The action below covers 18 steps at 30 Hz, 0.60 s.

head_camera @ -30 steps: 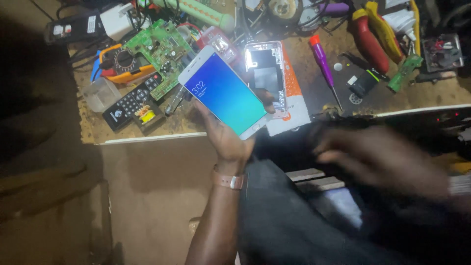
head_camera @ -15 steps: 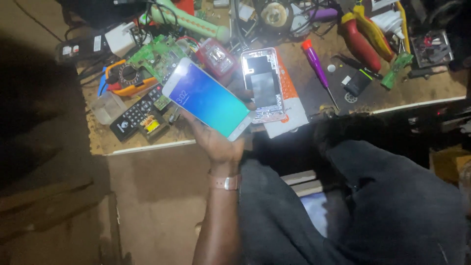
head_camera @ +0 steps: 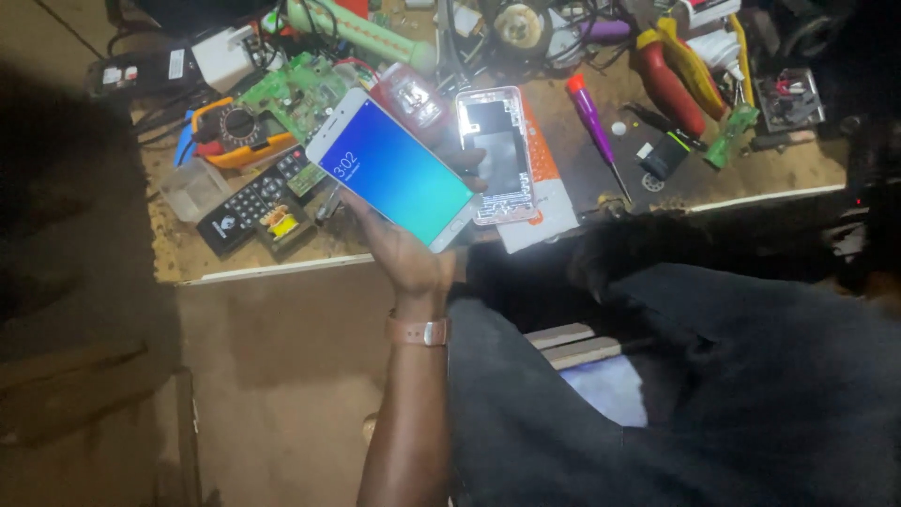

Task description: Repairing a mobile phone by prying the frame with a screwdriver, testing the touchscreen functionality, and disassembling the screen from the body.

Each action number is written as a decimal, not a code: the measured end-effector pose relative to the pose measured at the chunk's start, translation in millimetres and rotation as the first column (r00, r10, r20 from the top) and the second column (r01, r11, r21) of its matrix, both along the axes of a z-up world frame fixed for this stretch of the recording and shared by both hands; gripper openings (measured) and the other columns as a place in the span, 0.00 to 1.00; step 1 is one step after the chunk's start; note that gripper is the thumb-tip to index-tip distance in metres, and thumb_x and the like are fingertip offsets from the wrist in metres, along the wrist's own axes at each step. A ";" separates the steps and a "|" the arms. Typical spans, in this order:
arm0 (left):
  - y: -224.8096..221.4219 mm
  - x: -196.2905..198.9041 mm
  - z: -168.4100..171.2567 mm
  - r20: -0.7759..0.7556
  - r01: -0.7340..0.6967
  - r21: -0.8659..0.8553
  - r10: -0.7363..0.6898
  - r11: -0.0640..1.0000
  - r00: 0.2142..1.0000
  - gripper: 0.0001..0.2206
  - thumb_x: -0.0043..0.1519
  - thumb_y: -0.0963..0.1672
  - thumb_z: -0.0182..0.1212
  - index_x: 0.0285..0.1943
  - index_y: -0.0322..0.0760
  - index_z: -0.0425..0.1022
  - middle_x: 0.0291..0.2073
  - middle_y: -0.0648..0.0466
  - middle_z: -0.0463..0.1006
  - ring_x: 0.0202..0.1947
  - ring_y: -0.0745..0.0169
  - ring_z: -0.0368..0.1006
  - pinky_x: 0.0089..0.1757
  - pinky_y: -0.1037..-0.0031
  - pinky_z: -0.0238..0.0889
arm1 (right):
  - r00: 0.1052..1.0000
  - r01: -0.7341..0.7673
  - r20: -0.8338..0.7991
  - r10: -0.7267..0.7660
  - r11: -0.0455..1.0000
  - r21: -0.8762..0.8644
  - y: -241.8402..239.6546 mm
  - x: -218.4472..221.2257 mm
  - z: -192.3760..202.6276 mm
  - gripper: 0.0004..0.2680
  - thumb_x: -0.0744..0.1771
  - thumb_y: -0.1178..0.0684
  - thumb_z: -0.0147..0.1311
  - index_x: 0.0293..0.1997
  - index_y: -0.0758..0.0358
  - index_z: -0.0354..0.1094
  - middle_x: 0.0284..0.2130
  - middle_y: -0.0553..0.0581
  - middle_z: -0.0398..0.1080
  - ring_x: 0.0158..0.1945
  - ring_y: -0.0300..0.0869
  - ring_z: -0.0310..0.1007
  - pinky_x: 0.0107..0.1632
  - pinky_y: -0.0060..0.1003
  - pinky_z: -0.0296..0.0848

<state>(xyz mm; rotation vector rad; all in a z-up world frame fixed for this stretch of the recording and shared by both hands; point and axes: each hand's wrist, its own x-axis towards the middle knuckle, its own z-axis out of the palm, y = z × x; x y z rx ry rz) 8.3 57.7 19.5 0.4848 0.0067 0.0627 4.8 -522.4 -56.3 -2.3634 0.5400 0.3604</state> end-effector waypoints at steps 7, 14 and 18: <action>1.3 5.9 3.2 -0.004 0.032 -0.042 -0.032 0.999 0.999 0.36 0.53 0.60 0.37 0.60 0.28 0.54 0.41 0.30 0.70 0.37 0.41 0.70 0.37 0.60 0.66 | 0.799 -0.551 0.126 0.588 0.800 -0.238 393.8 27.5 153.2 0.11 0.63 0.44 0.43 0.37 0.59 0.67 0.29 0.55 0.69 0.30 0.44 0.68 0.28 0.40 0.62; -5.6 14.4 -13.0 -0.024 0.115 -0.014 -0.115 0.993 0.993 0.38 0.53 0.60 0.36 0.56 0.23 0.59 0.40 0.32 0.70 0.32 0.46 0.71 0.36 0.63 0.64 | 0.817 -0.444 0.264 0.513 0.851 -0.281 412.3 53.9 82.1 0.16 0.61 0.43 0.57 0.34 0.67 0.56 0.24 0.61 0.64 0.27 0.53 0.65 0.25 0.45 0.61; -13.9 13.5 -24.8 -0.013 -0.172 0.264 0.182 0.949 0.983 0.23 0.61 0.55 0.32 0.58 0.41 0.53 0.47 0.48 0.62 0.49 0.56 0.61 0.49 0.65 0.57 | 0.841 -0.522 -0.040 0.540 0.789 -0.325 390.6 61.3 101.2 0.13 0.61 0.45 0.54 0.34 0.62 0.56 0.25 0.62 0.65 0.28 0.57 0.67 0.27 0.48 0.63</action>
